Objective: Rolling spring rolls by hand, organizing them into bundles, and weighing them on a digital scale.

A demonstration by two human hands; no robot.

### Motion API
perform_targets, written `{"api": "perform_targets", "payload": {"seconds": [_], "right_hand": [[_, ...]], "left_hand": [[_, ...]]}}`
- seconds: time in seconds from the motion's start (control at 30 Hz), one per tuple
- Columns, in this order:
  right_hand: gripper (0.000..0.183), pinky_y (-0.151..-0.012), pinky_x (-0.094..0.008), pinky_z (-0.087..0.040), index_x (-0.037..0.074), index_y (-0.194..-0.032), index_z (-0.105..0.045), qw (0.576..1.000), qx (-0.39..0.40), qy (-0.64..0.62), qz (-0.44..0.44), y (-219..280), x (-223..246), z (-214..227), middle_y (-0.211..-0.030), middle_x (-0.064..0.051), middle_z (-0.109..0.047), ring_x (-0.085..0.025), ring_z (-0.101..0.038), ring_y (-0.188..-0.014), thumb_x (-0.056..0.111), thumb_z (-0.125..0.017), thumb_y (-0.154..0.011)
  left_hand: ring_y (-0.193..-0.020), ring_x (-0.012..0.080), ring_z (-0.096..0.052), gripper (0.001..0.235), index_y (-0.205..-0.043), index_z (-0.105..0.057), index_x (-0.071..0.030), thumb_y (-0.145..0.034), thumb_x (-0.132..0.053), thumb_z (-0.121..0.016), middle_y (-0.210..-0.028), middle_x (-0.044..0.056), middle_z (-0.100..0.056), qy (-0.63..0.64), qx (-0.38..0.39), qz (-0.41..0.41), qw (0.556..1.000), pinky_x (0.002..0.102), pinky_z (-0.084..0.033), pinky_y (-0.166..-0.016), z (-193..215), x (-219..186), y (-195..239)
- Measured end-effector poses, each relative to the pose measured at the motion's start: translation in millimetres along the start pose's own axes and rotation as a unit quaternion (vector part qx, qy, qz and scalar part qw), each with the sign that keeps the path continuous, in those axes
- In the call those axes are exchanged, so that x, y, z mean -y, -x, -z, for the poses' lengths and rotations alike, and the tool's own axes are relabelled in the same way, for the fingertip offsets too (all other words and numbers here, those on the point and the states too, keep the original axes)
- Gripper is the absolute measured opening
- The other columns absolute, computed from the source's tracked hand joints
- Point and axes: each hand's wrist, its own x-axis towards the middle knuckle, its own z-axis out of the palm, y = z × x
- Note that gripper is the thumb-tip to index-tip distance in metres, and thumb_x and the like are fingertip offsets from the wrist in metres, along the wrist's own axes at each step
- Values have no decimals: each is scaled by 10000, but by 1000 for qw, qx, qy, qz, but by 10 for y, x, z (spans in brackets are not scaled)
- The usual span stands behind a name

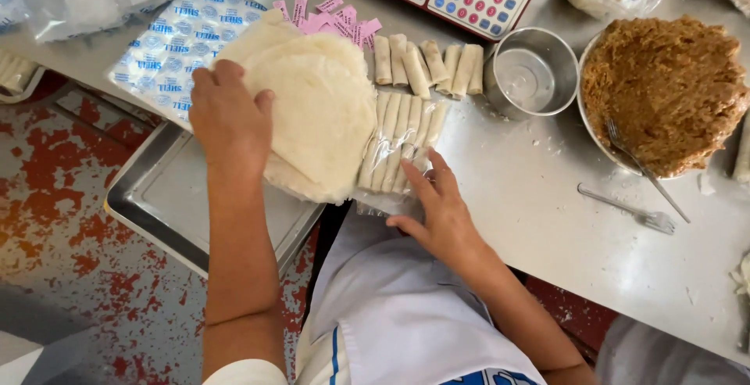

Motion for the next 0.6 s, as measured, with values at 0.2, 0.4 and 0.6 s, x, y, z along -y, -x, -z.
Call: {"api": "perform_targets", "payload": {"seconds": [0.2,0.4,0.6], "right_hand": [[675,-1104,-508,-491,64,-1433,-566,994,-39,-89,47,-52,-79,535,-1498,-244,-467,-396,-586,-1283,339,-797,-861],[849,-1160,-480,-463,130,-1581,-336,980,-115,-156,50,-169,-154,1010,-1644,-163,-280,-345,-407,-1506,448,-740,-906],[95,-840,-295,-526,18,-1054,-679,916,-134,-375,-54,243,-517,1249,-930,-53,-682,-128,-619,-855,81,-692,-984]], "left_hand": [[-993,329,-689,288,-1251,-654,-39,-969,-58,-707,-1082,132,-696,178,-67,-108,976,466,-548,-836,426,-248,148],[-994,179,-648,258,-1277,-606,-65,-1028,-16,-558,-1191,78,-664,494,149,-344,784,286,-541,-892,900,-1322,684],[-1064,127,-586,699,-1553,-389,-79,-929,-26,-699,-1211,26,-558,679,366,-278,572,306,-532,-980,166,-1863,979]]}}
